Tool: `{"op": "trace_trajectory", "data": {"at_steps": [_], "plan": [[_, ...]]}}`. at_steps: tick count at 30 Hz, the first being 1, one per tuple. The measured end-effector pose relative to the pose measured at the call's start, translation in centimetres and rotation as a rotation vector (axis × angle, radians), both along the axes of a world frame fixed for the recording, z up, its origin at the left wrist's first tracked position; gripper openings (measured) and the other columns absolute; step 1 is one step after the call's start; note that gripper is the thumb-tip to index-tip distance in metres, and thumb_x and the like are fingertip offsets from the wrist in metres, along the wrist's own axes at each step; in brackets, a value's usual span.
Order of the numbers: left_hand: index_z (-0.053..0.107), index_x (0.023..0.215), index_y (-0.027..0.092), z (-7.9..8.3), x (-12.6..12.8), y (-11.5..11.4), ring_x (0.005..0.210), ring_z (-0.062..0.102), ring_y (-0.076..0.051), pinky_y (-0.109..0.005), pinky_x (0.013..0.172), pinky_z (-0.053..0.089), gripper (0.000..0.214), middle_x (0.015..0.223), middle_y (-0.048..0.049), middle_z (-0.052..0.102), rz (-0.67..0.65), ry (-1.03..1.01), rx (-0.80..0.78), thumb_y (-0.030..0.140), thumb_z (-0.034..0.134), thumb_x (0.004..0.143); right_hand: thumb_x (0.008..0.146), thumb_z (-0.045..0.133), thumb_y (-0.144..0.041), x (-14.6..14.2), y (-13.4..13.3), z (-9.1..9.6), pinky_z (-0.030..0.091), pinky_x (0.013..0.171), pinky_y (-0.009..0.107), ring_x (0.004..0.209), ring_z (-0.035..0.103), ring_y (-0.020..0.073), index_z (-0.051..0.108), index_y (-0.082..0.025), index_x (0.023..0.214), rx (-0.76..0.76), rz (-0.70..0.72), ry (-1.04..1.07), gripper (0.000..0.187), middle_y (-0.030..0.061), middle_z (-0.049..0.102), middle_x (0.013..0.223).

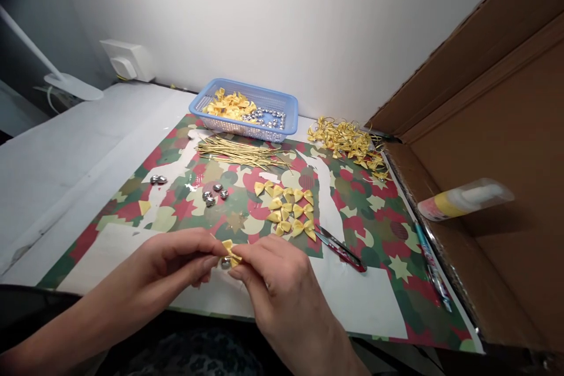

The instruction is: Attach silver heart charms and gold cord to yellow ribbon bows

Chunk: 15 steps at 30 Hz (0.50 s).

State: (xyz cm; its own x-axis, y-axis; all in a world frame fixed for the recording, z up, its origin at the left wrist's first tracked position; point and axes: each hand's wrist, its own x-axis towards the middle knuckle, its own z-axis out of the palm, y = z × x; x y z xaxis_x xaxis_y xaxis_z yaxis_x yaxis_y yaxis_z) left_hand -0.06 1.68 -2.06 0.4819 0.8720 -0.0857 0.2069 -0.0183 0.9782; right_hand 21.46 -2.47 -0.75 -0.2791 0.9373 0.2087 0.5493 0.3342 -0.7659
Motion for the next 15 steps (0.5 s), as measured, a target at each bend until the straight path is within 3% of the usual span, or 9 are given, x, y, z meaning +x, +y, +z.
{"op": "trace_trajectory", "data": {"at_steps": [5,15], "plan": [[0.080,0.090,0.021,0.17,0.23,-0.02,0.067,0.066,-0.017,-0.024,0.062,0.048,0.025,0.077,-0.0032,0.072,-0.053,0.103,0.218,0.025,0.060,0.104,0.101,0.063,-0.015,-0.18,-0.04,-0.56,0.051,0.065,0.035,0.074,0.068,0.0232,0.075,-0.017,0.100,0.051,0.036,-0.201,0.013,0.0065,0.075,0.082],[0.081,0.093,0.022,-0.15,0.10,-0.11,0.067,0.063,-0.017,-0.025,0.062,0.046,0.026,0.079,-0.0018,0.073,-0.129,0.120,0.197,0.026,0.058,0.105,0.101,0.062,-0.015,-0.35,-0.05,-0.81,0.048,0.067,0.035,0.077,0.069,0.0246,0.071,-0.019,0.096,0.003,0.054,-0.303,0.011,0.0065,0.076,0.085]]}}
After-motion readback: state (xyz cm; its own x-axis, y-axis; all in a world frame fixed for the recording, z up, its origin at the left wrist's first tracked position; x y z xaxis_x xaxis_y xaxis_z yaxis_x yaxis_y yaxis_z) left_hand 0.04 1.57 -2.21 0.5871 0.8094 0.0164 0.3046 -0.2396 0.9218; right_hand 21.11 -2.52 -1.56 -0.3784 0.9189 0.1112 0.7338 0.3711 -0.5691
